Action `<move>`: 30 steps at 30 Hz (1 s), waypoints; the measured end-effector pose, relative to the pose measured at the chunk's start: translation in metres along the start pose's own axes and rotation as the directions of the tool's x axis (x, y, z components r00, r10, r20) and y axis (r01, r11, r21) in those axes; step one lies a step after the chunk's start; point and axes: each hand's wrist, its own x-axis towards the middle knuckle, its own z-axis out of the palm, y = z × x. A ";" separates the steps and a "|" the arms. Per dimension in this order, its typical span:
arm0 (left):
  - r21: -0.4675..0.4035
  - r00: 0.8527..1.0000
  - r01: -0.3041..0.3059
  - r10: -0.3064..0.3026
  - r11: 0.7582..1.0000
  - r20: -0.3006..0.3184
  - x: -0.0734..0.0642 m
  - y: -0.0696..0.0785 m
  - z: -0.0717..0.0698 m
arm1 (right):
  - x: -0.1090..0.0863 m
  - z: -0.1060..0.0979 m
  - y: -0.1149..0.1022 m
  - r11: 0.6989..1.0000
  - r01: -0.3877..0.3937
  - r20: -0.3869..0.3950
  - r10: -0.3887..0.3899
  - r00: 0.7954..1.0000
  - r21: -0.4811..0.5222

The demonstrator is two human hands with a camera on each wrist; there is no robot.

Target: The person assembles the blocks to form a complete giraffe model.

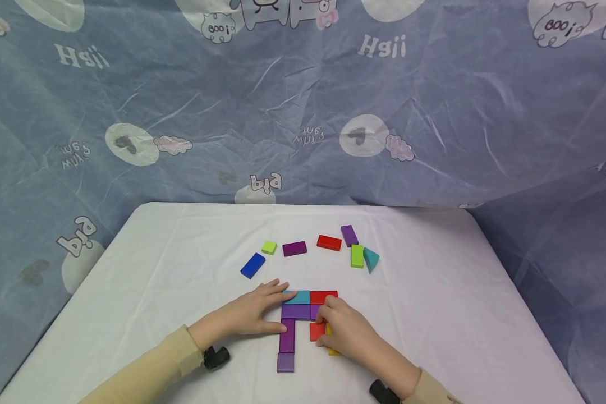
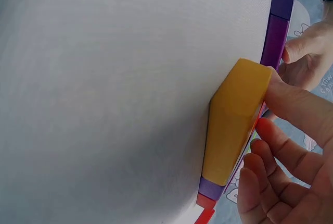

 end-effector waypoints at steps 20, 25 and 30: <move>0.000 1.000 -0.002 0.002 1.000 -0.006 -0.001 0.003 -0.002 | -0.008 -0.001 0.000 0.999 0.048 -0.027 -0.047 0.999 0.017; 0.000 1.000 -0.006 0.006 1.000 -0.009 0.000 0.002 -0.001 | -0.021 -0.013 0.003 0.995 0.059 -0.013 -0.058 0.998 0.078; 0.000 1.000 -0.003 0.003 1.000 -0.007 0.000 0.001 -0.001 | -0.039 -0.020 0.011 0.981 0.056 0.069 -0.070 0.995 0.183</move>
